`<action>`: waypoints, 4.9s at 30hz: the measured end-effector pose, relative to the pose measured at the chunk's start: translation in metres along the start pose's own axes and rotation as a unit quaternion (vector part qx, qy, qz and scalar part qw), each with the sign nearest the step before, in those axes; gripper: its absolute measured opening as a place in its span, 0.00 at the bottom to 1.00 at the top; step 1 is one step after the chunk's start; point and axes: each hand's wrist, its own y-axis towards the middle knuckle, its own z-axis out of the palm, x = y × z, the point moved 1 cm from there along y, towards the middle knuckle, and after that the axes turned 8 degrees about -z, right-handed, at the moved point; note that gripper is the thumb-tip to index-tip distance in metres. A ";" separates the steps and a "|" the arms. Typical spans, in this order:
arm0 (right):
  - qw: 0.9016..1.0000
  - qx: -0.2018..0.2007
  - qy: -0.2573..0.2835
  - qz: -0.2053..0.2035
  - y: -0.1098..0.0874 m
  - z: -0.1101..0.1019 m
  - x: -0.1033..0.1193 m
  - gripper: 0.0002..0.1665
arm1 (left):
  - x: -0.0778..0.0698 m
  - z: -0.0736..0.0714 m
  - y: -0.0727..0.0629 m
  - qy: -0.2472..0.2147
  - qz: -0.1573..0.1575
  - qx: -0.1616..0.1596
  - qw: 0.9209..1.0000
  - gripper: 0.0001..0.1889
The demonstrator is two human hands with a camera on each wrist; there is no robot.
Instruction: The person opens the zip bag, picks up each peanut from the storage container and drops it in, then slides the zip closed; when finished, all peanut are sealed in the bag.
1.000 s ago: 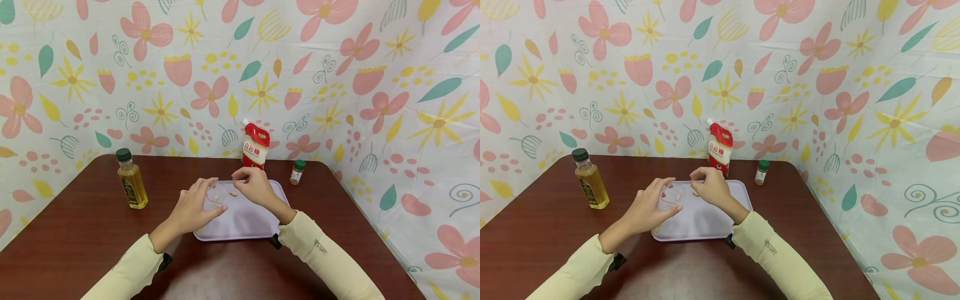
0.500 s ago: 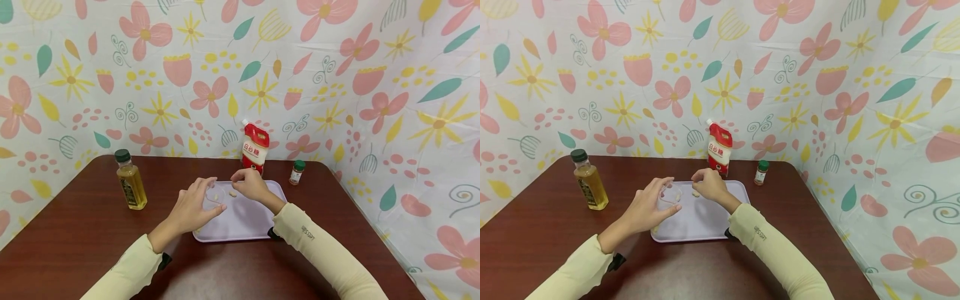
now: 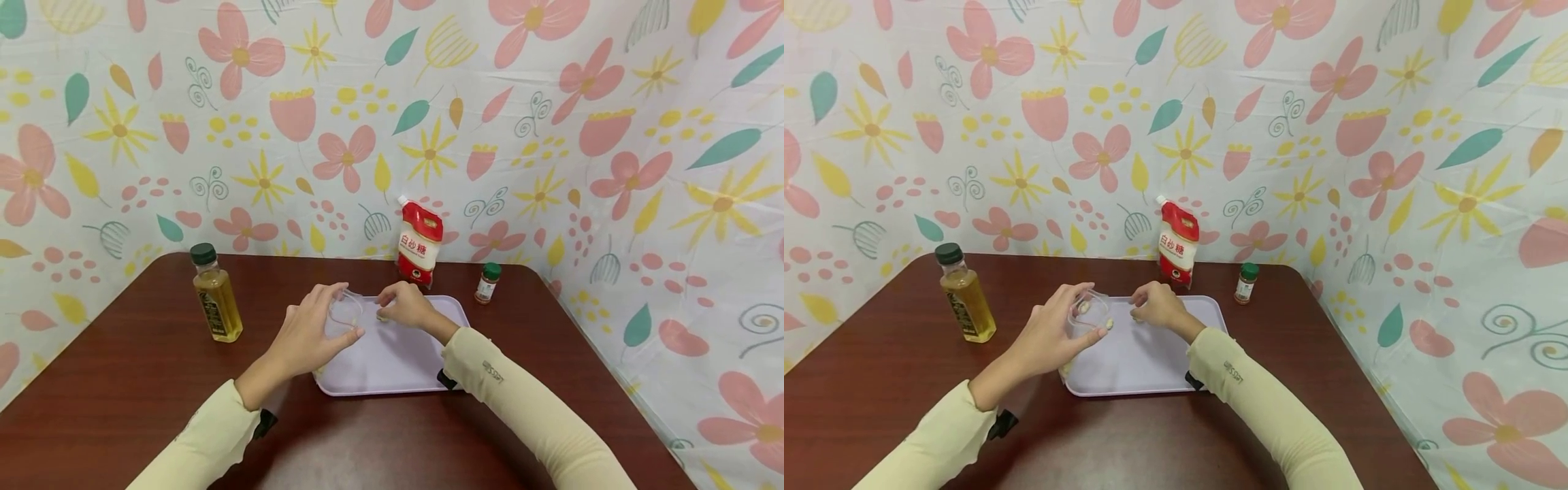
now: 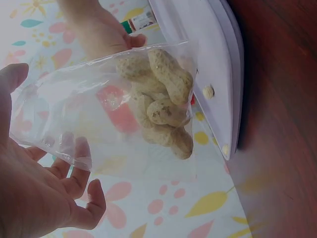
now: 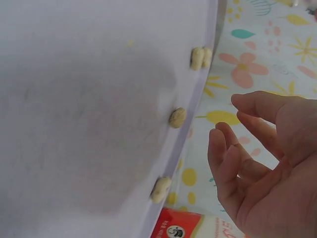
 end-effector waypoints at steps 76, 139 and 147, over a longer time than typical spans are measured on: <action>0.988 -0.109 0.037 -0.101 -0.035 -0.040 0.072 0.07 | 0.007 0.011 -0.006 0.039 -0.029 0.024 0.999 0.40; 0.990 -0.103 0.056 -0.080 -0.031 -0.043 0.060 0.05 | 0.000 0.003 -0.003 0.023 -0.026 0.009 0.999 0.38; 0.994 -0.088 0.045 -0.051 -0.020 -0.044 0.039 0.07 | 0.004 0.002 -0.004 0.029 -0.030 0.010 0.999 0.38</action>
